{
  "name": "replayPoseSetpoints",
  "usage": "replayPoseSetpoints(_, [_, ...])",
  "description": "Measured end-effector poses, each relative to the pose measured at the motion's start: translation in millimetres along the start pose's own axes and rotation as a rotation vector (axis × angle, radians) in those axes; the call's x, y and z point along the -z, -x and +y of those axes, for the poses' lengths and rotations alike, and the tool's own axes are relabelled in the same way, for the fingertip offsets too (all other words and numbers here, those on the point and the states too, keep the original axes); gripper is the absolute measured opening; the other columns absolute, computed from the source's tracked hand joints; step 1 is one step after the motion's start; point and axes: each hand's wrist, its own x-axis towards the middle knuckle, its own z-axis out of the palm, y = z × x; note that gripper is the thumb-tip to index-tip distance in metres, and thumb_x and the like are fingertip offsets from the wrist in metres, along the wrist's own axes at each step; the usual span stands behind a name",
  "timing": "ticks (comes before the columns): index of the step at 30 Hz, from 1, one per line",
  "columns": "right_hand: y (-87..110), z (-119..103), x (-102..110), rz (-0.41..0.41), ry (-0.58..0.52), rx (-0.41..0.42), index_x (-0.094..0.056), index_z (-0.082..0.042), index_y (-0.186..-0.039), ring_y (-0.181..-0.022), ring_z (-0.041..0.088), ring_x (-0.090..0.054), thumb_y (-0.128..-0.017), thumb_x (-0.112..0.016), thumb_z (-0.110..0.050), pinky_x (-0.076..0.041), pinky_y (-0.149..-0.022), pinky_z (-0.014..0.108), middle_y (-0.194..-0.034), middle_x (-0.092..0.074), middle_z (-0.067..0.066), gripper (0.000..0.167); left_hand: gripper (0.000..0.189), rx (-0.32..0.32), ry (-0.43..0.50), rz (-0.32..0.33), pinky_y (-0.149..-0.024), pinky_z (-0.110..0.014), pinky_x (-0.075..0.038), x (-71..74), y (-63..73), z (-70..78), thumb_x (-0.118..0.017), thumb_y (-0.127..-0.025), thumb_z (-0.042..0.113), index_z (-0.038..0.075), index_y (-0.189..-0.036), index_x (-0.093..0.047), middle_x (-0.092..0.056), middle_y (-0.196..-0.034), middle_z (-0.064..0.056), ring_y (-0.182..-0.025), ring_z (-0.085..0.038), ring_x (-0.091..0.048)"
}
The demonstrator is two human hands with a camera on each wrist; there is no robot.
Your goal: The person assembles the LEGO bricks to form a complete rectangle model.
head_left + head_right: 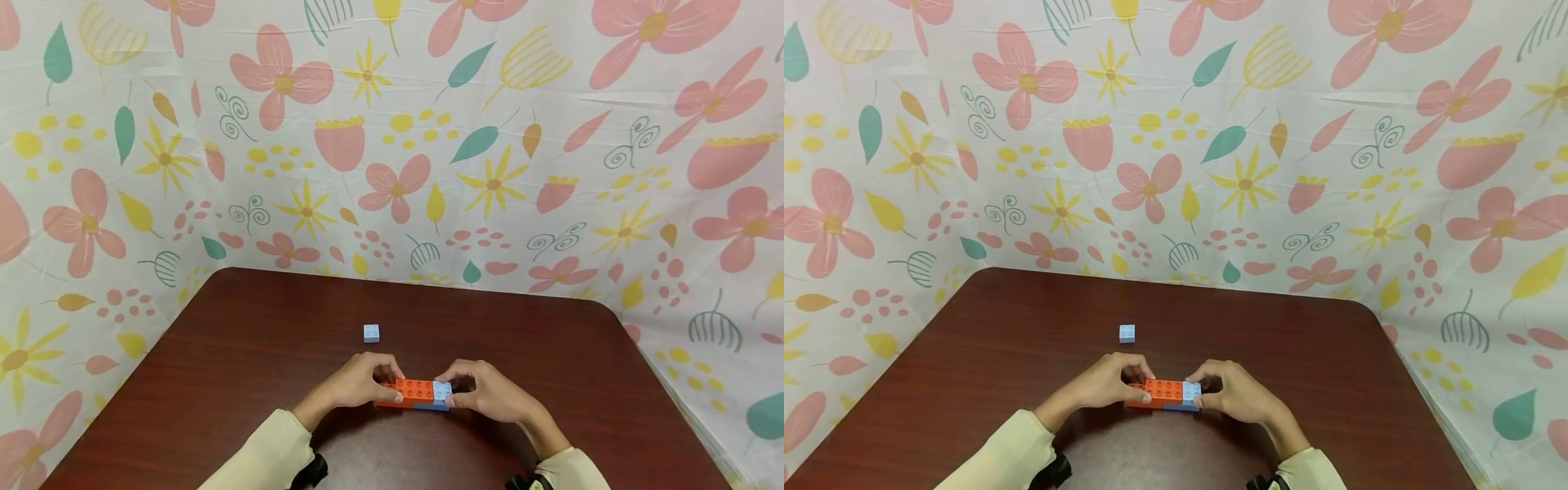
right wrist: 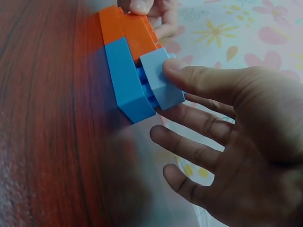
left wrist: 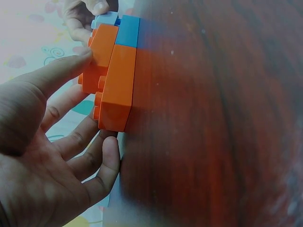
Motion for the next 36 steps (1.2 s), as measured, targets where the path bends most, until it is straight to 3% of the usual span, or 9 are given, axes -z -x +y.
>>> replayPoseSetpoints(9, [0.3,0.8,0.0,-0.010,-0.042,-0.020,-0.074,-0.018,-0.118,-0.095,0.009,-0.065,-0.094,-0.077,-0.025,-0.056,-0.078,0.025,-0.118,-0.071,0.004,0.026,0.021,0.015,0.011,-0.013,-0.079,-0.022,-0.053,0.0,0.4,0.3,-0.087,-0.085,0.023,0.021,-0.101,-0.074,-0.074,-0.093,0.004,-0.081,-0.002,-0.065])
replayPoseSetpoints(18, [1.5,0.9,-1.8,-0.004,-0.036,-0.026,-0.074,-0.019,-0.117,-0.096,0.014,-0.066,-0.093,-0.078,-0.025,-0.056,-0.078,0.026,-0.115,-0.071,0.003,0.025,0.021,0.019,0.012,-0.021,-0.081,-0.022,-0.053,-0.4,0.6,-0.4,-0.086,-0.085,0.024,0.023,-0.102,-0.074,-0.074,-0.094,0.005,-0.082,-0.002,-0.066])
replayPoseSetpoints(36, [1.0,4.0,-4.4,0.003,-0.029,-0.020,-0.074,-0.020,-0.116,-0.092,0.010,-0.065,-0.093,-0.079,-0.025,-0.055,-0.076,0.025,-0.112,-0.071,0.002,0.024,0.021,0.003,0.019,-0.018,-0.081,-0.024,-0.053,-0.2,1.0,-0.7,-0.087,-0.085,0.025,0.021,-0.101,-0.074,-0.073,-0.094,0.005,-0.083,-0.003,-0.066])
